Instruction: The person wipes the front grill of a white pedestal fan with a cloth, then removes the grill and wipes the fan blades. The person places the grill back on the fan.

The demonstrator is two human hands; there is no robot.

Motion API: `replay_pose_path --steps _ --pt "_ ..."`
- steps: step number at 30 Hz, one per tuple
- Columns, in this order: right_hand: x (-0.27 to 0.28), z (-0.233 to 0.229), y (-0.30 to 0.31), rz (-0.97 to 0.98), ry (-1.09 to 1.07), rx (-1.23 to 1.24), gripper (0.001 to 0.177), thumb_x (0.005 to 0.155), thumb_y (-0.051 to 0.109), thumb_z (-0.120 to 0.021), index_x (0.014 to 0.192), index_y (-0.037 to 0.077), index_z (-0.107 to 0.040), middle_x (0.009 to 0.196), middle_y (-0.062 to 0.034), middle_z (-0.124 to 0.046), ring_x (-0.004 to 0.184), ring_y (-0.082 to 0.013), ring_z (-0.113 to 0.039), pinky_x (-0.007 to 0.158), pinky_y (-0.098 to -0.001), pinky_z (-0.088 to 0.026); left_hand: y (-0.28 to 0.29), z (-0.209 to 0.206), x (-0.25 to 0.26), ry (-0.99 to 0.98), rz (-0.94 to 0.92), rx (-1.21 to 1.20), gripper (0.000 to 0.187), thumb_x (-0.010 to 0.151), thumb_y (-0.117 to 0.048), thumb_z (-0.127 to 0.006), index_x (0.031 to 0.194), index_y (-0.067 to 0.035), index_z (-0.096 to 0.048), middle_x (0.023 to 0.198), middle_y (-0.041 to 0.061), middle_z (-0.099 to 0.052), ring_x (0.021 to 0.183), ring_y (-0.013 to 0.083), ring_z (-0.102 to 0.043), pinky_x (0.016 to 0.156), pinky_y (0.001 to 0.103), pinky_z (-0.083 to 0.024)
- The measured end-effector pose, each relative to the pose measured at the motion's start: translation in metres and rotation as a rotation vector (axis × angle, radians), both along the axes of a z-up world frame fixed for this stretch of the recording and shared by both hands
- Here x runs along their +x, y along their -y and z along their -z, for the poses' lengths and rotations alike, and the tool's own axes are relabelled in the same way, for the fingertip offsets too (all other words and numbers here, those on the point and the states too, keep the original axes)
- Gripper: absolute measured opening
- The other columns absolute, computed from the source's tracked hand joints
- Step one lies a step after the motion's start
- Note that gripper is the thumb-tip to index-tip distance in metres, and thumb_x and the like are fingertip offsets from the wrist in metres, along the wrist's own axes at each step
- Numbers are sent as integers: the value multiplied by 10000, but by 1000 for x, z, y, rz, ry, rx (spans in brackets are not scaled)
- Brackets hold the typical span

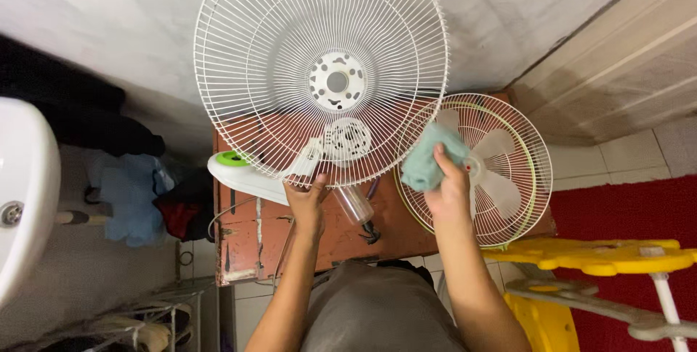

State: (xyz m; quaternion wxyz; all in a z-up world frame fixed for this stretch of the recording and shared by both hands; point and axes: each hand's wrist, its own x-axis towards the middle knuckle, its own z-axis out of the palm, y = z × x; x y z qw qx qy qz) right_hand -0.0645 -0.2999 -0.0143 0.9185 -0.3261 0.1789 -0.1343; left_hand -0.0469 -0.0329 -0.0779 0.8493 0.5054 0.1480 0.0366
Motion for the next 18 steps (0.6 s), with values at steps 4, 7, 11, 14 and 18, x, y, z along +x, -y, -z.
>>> replay_pose_path --steps 4,7,11,14,18 --pt "51 -54 -11 115 140 -484 398 951 109 -747 1311 45 -588 1213 -45 -678 1125 -185 -643 1007 -390 -519 8 3 -8 2 -37 -3 672 873 -113 -791 1403 -52 -382 1317 180 -558 1070 278 -649 806 409 -619" --pt "75 -101 -16 266 190 -1494 321 1000 81 -733 1307 46 -642 1201 -80 -664 1147 -252 -656 1000 -427 -549 12 3 -10 128 -82 -112 700 857 -103 -809 1397 -75 -364 1325 153 -533 1095 247 -650 892 378 -633" --pt "88 -115 -35 310 242 -1844 514 902 9 -806 1358 3 -568 1202 -145 -588 1155 -313 -584 970 -449 -506 23 -6 -16 56 -124 -170 742 825 -123 -812 1404 -103 -348 1310 146 -528 1090 242 -612 859 380 -584" --pt "88 -93 -57 237 211 -1874 450 830 -26 -806 1231 24 -609 1185 -110 -623 1161 -302 -601 966 -416 -531 26 -11 -13 141 -170 -156 781 825 -119 -823 1428 -123 -328 1349 133 -510 1177 232 -582 970 370 -568" --pt "59 -67 -87 158 257 -1849 394 795 -87 -768 1155 51 -690 1182 -86 -668 1139 -271 -625 964 -389 -559 25 -18 -17 111 -193 -205 781 812 -142 -818 1415 -120 -321 1314 148 -522 1154 259 -600 955 390 -596"
